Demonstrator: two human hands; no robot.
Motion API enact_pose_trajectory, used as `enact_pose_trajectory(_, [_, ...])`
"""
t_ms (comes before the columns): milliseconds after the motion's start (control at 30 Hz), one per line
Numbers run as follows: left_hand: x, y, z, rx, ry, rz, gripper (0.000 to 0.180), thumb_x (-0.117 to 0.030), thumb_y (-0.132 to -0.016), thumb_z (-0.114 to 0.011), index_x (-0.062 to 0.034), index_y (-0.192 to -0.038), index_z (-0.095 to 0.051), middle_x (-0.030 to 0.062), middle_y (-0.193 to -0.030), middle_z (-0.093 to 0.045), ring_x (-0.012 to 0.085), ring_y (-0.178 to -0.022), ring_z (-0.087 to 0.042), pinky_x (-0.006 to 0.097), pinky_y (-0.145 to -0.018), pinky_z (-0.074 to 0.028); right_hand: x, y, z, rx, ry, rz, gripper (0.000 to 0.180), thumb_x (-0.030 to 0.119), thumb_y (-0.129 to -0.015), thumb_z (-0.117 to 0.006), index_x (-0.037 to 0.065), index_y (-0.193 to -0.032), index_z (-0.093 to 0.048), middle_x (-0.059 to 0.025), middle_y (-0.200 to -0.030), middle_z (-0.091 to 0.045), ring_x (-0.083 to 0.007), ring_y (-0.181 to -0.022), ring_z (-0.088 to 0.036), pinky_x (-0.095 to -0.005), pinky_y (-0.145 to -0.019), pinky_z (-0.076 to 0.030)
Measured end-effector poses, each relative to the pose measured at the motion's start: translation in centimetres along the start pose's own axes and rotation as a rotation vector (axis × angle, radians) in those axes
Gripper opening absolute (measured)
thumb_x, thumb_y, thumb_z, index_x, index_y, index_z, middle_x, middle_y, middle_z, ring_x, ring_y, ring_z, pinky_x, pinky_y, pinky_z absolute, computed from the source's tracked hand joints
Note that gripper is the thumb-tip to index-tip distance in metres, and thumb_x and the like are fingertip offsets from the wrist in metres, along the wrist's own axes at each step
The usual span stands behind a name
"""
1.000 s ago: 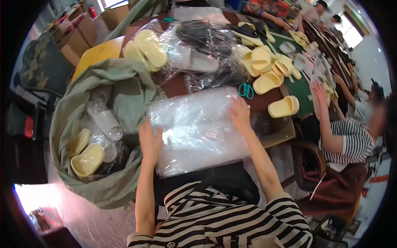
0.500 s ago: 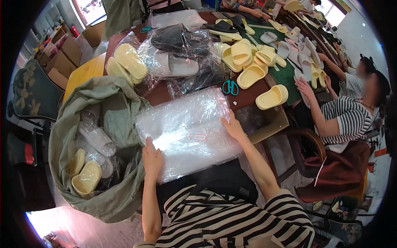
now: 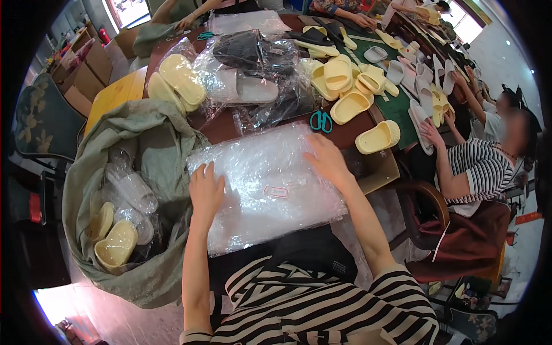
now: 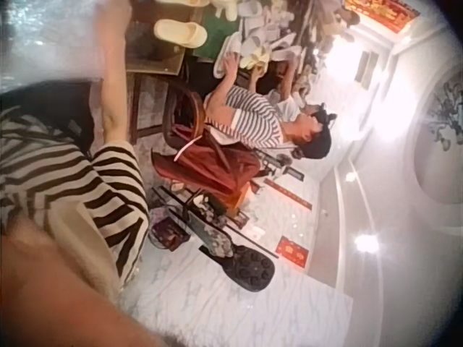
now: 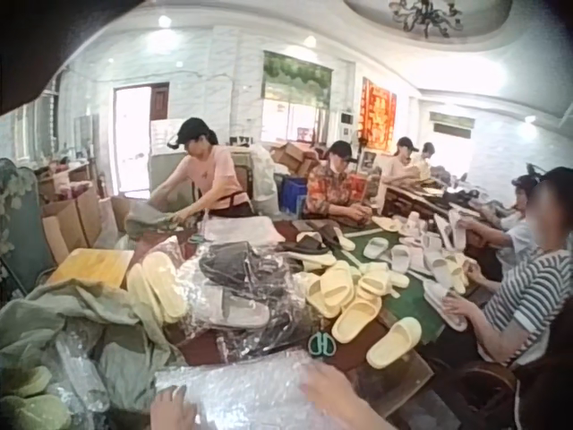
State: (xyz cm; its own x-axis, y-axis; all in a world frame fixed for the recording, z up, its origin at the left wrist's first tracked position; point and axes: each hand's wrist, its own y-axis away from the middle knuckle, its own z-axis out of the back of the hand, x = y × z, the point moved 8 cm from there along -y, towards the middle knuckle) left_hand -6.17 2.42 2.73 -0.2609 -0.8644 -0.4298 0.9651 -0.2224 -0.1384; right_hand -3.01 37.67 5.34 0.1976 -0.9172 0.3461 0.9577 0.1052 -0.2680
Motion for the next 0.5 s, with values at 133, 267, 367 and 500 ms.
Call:
enact_pose_trajectory(133, [-1.2, -0.6, -3.6, -0.103, -0.146, -0.026, 0.060, -0.031, -0.092, -0.062, -0.0041, -0.144, -0.047, 0.0237, -0.146, -0.045, 0.0458, -0.140, -0.033, 0.061, -0.115, -0.022, 4.2, -4.8, -4.1, 0.017, -0.111, 0.238, 0.051, 0.023, -0.087, -0.069, 0.003, -0.132, -0.057, -0.0193, -0.136, -0.057, -0.0369, -0.126, -0.053, -0.0467, -0.109, -0.041])
enact_pose_trajectory(267, [-2.7, 0.6, -6.7, -0.088, -0.148, -0.018, 0.067, -0.034, -0.095, -0.058, -0.0051, -0.152, -0.038, 0.0249, -0.155, -0.034, 0.0479, -0.148, -0.019, 0.071, -0.115, -0.007, 3.2, -7.1, -7.5, -0.068, -0.033, 0.257, 0.053, 0.027, -0.083, -0.072, 0.000, -0.127, -0.059, -0.0180, -0.126, -0.061, -0.0360, -0.121, -0.055, -0.0487, -0.102, -0.043])
enact_pose_trajectory(367, [-2.5, 0.9, -7.8, -0.017, -0.186, 0.063, 0.068, -0.029, -0.094, -0.057, -0.0055, -0.154, -0.036, 0.0235, -0.161, -0.027, 0.0459, -0.148, -0.021, 0.071, -0.115, -0.004, 2.2, -8.2, -9.3, -0.009, 0.039, 0.208, 0.047, 0.031, -0.081, -0.074, 0.003, -0.118, -0.064, -0.0181, -0.115, -0.062, -0.0365, -0.110, -0.057, -0.0513, -0.094, -0.043])
enact_pose_trajectory(500, [-0.7, 0.7, -8.6, 0.125, -0.411, 0.222, 0.067, -0.034, -0.100, -0.049, -0.0103, -0.159, -0.026, 0.0167, -0.166, -0.019, 0.0402, -0.153, -0.010, 0.074, -0.113, -0.001, 1.1, -9.1, -12.0, 0.032, 0.007, 0.197, 0.040, 0.042, -0.087, -0.066, 0.008, -0.109, -0.065, -0.0162, -0.111, -0.061, -0.0344, -0.111, -0.057, -0.0530, -0.095, -0.040])
